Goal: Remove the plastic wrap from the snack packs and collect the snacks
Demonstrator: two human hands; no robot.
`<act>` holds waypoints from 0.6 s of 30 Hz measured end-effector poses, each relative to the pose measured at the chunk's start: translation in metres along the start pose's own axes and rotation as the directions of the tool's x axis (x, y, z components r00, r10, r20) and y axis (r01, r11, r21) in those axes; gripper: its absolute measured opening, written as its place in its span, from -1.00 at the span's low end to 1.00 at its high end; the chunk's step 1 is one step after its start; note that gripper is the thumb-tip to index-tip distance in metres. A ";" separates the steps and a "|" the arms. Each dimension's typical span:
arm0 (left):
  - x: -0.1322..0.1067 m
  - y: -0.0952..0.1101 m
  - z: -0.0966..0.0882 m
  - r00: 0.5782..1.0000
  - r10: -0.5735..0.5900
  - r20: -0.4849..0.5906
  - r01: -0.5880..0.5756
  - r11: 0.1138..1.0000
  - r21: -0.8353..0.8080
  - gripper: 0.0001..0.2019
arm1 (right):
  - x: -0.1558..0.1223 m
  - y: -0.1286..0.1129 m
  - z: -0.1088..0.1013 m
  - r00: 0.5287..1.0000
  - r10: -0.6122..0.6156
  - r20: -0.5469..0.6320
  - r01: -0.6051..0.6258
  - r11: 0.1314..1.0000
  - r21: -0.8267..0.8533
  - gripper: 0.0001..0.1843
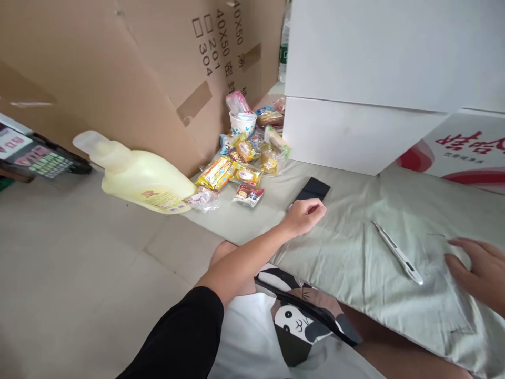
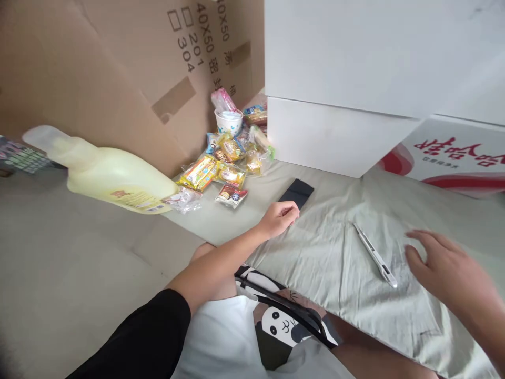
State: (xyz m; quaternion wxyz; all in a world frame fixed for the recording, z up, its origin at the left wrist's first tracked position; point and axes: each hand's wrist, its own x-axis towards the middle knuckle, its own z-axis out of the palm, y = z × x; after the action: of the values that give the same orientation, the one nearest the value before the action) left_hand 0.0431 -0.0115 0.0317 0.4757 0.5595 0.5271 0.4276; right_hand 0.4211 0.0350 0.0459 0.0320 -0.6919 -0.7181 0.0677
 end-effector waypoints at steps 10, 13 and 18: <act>0.000 -0.004 -0.016 0.978 0.178 0.109 -0.194 0.967 0.167 -0.67 | 0.054 -0.366 -0.057 0.826 -0.550 -0.119 0.553 0.753 0.358 -0.76; 0.009 -0.007 -0.019 0.976 0.178 0.125 -0.197 0.967 0.164 -0.70 | 0.118 -0.457 -0.040 0.877 -0.452 -0.165 0.478 0.781 0.401 -0.82; 0.019 -0.009 -0.035 0.992 0.066 0.108 -0.071 0.996 0.046 -0.70 | 0.229 -0.546 -0.007 0.962 -0.227 -0.153 0.269 0.883 0.385 -0.65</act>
State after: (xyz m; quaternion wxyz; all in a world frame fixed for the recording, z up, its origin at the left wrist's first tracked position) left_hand 0.0087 0.0106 0.0285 0.4740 0.6109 0.4921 0.3999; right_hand -0.1278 0.2457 0.1192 0.2191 -0.5753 -0.7688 0.1732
